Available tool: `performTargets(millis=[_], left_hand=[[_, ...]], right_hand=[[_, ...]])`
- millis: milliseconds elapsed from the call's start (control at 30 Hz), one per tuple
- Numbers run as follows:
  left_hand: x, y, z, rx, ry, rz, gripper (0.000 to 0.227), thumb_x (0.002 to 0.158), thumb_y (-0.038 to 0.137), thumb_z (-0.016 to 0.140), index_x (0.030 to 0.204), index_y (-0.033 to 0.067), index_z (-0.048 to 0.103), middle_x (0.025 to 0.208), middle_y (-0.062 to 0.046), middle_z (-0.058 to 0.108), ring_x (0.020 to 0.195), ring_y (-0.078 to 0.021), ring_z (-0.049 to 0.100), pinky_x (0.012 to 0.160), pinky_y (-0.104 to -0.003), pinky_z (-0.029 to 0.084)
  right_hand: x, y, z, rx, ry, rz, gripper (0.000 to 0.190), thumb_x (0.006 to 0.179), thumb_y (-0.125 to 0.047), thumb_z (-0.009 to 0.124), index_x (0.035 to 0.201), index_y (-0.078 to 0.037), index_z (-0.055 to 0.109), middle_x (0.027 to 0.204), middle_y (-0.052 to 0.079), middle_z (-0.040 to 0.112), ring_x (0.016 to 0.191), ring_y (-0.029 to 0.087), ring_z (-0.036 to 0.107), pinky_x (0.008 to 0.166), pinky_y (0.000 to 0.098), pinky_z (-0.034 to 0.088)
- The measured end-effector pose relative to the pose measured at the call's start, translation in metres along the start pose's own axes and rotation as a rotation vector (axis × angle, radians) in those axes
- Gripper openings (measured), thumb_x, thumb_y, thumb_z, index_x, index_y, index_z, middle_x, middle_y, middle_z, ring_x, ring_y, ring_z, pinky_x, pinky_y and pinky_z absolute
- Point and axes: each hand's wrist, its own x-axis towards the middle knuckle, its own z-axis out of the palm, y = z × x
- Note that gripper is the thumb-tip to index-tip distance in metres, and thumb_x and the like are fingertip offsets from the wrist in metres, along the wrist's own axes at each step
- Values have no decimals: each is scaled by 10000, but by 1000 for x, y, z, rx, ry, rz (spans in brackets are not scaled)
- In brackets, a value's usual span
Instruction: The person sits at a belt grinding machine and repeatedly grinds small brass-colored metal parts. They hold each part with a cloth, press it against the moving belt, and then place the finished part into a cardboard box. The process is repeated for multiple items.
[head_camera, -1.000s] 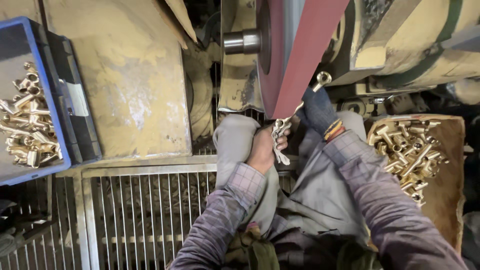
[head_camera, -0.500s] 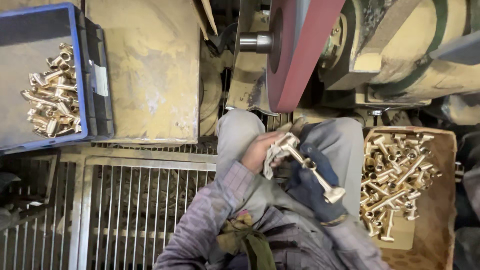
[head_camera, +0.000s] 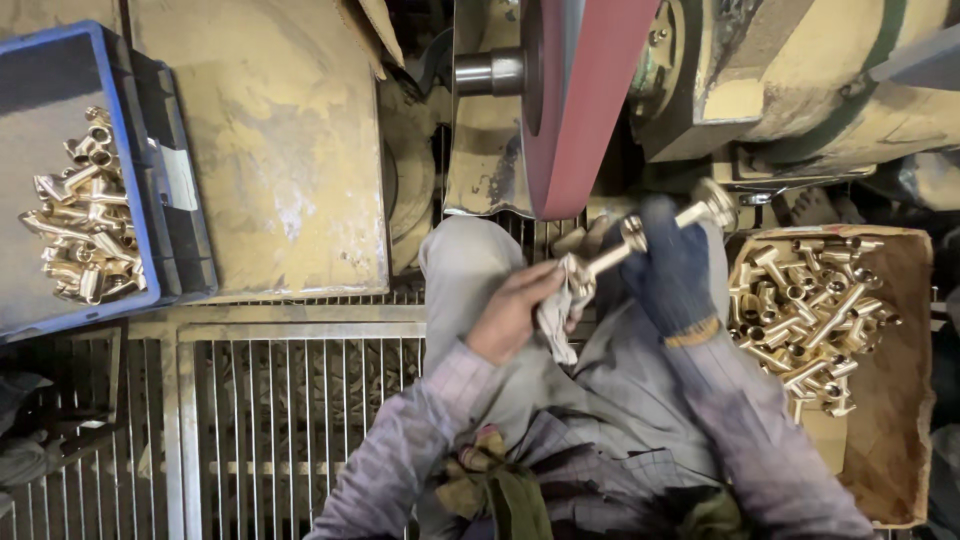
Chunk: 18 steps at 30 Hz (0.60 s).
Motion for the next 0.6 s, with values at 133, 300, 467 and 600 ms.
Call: performTargets(millis=[133,300,467,600], left_hand=[[45,-3,-29,-180,62,-51,284,1096,166,449,1254,-15,602,962,-79,650,768,-159,608,682,-306,535],[77,-30,-48,-276,153,32,252,1099,156,424,1142,-18,601,919,-86,621,722,-160,553,636,-306,487],[88,-54,-56,-320,230,44,255,1119,172,440,1121,-20,607,903,-85,613,701,-150,537,621,-297,473],[95,-53,-50,-325,187,70,271,1124,188,435,1113,-20,608,900,-83,612,702,-149,541,621,-297,477]], right_hand=[[45,21,35,181,4,381,524,1081,-487,512,866,-32,656,696,35,629,629,152,582,570,320,431],[77,40,58,147,-39,450,526,1072,-493,514,895,-23,670,699,38,633,629,153,585,574,320,433],[81,58,63,103,-54,497,532,1064,-500,516,924,-14,683,703,40,637,629,155,588,577,320,435],[86,57,62,81,-53,498,539,1057,-504,517,948,-7,694,706,43,640,630,157,590,580,319,437]])
